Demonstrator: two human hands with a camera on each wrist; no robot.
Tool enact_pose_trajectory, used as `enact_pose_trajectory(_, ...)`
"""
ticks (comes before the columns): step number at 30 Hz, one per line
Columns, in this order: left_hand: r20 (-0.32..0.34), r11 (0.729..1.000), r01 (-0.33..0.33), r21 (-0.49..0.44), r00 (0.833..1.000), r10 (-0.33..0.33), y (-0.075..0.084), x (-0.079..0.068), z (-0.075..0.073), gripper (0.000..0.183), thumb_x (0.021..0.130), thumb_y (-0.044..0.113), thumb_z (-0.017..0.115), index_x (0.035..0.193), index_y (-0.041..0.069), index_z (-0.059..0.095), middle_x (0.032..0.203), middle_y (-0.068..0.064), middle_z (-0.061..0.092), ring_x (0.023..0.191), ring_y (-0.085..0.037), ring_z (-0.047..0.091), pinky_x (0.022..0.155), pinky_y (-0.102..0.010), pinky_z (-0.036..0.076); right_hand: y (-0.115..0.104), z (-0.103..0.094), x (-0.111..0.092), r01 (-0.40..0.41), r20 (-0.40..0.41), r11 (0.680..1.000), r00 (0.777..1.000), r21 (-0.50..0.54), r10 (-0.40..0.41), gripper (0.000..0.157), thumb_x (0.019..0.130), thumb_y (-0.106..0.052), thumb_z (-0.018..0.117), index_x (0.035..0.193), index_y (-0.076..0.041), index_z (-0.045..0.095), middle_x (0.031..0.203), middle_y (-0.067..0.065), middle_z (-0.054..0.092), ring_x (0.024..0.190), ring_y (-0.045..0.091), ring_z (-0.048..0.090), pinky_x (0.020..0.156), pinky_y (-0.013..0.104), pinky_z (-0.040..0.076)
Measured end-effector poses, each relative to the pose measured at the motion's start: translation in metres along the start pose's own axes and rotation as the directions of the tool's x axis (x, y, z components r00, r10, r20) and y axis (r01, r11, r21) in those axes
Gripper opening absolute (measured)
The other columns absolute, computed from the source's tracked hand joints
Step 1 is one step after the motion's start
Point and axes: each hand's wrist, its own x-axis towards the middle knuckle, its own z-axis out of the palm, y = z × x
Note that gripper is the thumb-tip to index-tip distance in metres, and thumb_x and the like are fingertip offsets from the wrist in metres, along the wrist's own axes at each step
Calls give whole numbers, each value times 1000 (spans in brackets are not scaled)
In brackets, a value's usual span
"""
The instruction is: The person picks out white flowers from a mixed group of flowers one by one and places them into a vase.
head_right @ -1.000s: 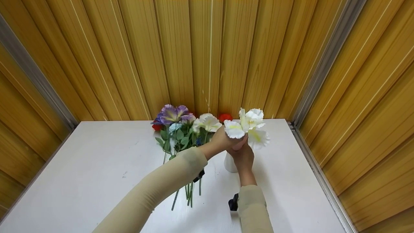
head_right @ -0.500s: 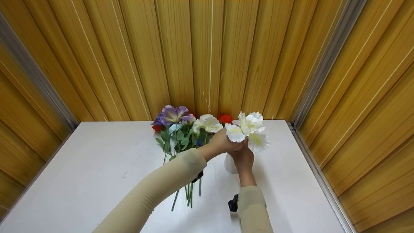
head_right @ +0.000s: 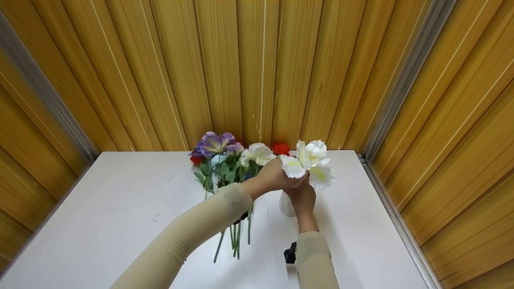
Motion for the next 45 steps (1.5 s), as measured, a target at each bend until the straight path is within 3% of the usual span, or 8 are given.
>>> enact_pose_trajectory(3,-2,990,-78,118,997,78,-4,-1,-10,31,94,44,66,109,20,77,93,2,78,99,-13,71,92,-19,53,0,0,-1,-76,32,988,997,132,72,88,82,-11,79,148,14,27,143,35,51,123,50,59,106,58,47)
enact_pose_trajectory(7,-4,964,-143,222,989,148,-12,-2,-27,25,97,31,63,95,11,78,93,-3,76,94,-17,69,87,-24,55,0,-2,0,-153,83,978,986,142,143,89,86,-22,77,148,13,25,135,38,57,120,51,60,105,59,48)
enact_pose_trajectory(11,-38,960,-146,238,986,159,-23,-4,-45,21,99,19,61,108,8,76,110,-4,77,108,-21,70,101,-30,53,-3,-6,1,-259,164,960,957,109,239,93,88,-36,74,149,15,26,136,38,56,126,52,55,108,60,43)
enact_pose_trajectory(16,-59,985,-71,156,995,81,-38,-6,-65,26,100,19,60,120,10,74,123,-5,75,118,-23,69,105,-33,53,-5,-5,0,-309,139,925,949,223,283,95,85,-33,79,151,12,27,149,32,44,142,44,41,122,53,31)
enact_pose_trajectory(23,-47,995,104,-12,993,-104,-63,-7,-81,30,102,21,60,128,11,72,132,-6,72,123,-23,67,109,-35,52,-4,0,1,-127,-1,982,992,138,129,87,80,-16,80,143,16,29,140,39,50,127,52,56,107,59,46)
enact_pose_trajectory(32,-83,954,231,-194,965,-250,-107,-20,-80,31,101,14,58,128,6,71,122,-12,75,111,-27,71,97,-39,58,1,-2,4,-199,75,965,979,171,188,80,82,-17,81,137,8,29,135,38,55,126,55,55,106,62,44)
enact_pose_trajectory(37,-78,914,282,-292,945,-316,-131,-30,-70,29,100,10,59,123,1,72,122,-17,74,110,-31,70,98,-43,57,1,-2,3,-192,77,966,980,171,181,80,83,-16,80,138,8,28,137,37,53,129,54,54,108,62,43)
enact_pose_trajectory(45,-71,880,325,-346,927,-369,-151,-44,-48,26,97,8,59,115,-3,75,116,-19,76,102,-30,70,95,-44,58,1,-4,4,-194,85,967,980,168,182,84,84,-16,80,141,11,25,140,39,51,131,55,52,110,62,42)
